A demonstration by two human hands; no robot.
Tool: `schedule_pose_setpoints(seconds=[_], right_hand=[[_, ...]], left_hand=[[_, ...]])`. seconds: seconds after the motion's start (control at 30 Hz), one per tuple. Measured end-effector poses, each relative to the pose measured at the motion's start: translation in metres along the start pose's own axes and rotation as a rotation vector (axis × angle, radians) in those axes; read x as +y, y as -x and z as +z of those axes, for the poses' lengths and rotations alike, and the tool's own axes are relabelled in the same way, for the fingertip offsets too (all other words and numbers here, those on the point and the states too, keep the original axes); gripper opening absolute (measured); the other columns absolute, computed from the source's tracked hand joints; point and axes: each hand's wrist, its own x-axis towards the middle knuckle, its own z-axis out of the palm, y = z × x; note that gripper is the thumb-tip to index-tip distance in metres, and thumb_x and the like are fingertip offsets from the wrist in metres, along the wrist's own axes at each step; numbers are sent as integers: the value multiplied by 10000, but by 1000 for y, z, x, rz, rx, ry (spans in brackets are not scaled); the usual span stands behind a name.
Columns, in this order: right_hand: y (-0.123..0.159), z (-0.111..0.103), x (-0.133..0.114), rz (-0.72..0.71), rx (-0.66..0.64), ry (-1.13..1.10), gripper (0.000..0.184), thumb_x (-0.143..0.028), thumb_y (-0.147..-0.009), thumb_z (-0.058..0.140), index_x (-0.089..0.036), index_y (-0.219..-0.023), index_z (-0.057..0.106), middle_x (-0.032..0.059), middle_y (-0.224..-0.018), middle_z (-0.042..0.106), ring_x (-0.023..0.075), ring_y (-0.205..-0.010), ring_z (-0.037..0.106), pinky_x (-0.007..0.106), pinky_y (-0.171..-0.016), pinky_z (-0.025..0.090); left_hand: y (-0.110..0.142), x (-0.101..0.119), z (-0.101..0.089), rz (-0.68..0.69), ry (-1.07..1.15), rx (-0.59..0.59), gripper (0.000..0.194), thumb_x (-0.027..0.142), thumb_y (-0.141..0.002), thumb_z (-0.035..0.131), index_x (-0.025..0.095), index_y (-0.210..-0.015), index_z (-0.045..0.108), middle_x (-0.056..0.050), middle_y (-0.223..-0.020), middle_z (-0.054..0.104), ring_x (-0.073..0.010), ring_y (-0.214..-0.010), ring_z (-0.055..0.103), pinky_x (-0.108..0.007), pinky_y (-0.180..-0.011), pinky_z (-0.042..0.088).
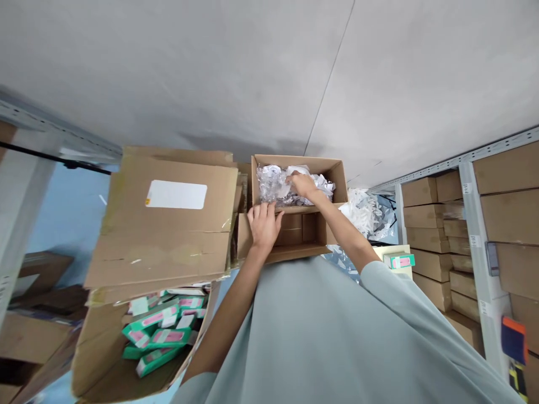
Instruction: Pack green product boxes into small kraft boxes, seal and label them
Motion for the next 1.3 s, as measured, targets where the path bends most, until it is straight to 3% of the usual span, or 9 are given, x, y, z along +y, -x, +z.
schedule_pose_setpoints(seconds=[0.3, 0.47, 0.53, 0.6, 0.7, 0.8, 0.97, 1.1, 1.3], right_hand=[[103, -57, -3, -73, 233, -233, 457, -90, -990, 535, -161, -1387, 751, 104, -1437, 694, 258, -1287, 691, 367, -1107, 592], [163, -76, -16, -58, 410, -463, 319, -228, -999, 606, -206, -1274, 766, 126, -1386, 709, 271, -1284, 677, 383, -1073, 593], [181, -80, -22, -55, 453, -544, 264, -287, -996, 648, -221, -1223, 766, 127, -1364, 721, 268, -1261, 680, 380, -1058, 591], [197, -83, -27, -36, 482, -603, 240, -331, -990, 675, -232, -1190, 762, 118, -1345, 726, 265, -1253, 684, 376, -1056, 589], [223, -83, -34, 13, 512, -669, 238, -380, -986, 700, -238, -1170, 754, 102, -1300, 734, 258, -1213, 699, 369, -1044, 588], [250, -73, -40, 58, 486, -746, 247, -397, -988, 718, -229, -1167, 750, 83, -1224, 755, 244, -1135, 721, 360, -1029, 589], [273, -35, -49, 120, 219, -702, 246, -269, -1019, 636, -199, -1219, 761, 66, -1191, 805, 215, -1046, 761, 307, -959, 589], [255, -13, -49, 205, -72, -330, 341, -132, -1026, 606, -199, -1311, 780, 97, -1281, 803, 240, -1116, 780, 328, -1031, 574], [215, -6, -51, 258, -290, 109, 402, -153, -1098, 543, -210, -1439, 749, 181, -1430, 723, 308, -1247, 770, 375, -1057, 605]], left_hand=[[-1, 2, -2, 1, 41, 17, 687, 482, -1059, 615, 84, -1617, 568, -268, -1475, 671, -472, -1477, 539, -653, -1344, 296], [0, 21, -14, 50, 144, 165, 1093, 627, -951, 787, 108, -1783, 303, -310, -1817, 328, -488, -1693, 338, -623, -1373, 316], [0, 35, -23, 123, 184, 214, 1022, 587, -956, 808, 158, -1771, 368, -271, -1850, 285, -451, -1728, 300, -578, -1388, 328], [2, 50, -36, 202, 240, 196, 828, 497, -1000, 778, 208, -1720, 486, -218, -1780, 446, -391, -1674, 434, -518, -1367, 393], [10, 65, -57, 289, 356, 106, 441, 375, -1078, 656, 279, -1504, 716, -112, -1530, 708, -283, -1437, 685, -415, -1270, 518], [26, 64, -71, 303, 455, -23, 308, 331, -1070, 610, 277, -1289, 820, -70, -1351, 790, -244, -1259, 763, -368, -1168, 581], [48, 43, -56, -43, 641, -399, 369, 307, -943, 590, 233, -1236, 802, -52, -1079, 821, -212, -825, 796, -331, -804, 664], [45, 27, -30, -396, 836, -509, 447, 286, -878, 649, 220, -1307, 757, -16, -839, 756, -167, -605, 695, -269, -575, 597], [32, 6, -10, -902, 1184, -500, 248, 80, -769, 753, 172, -999, 770, -74, -954, 806, -139, -771, 746, -233, -740, 672]])
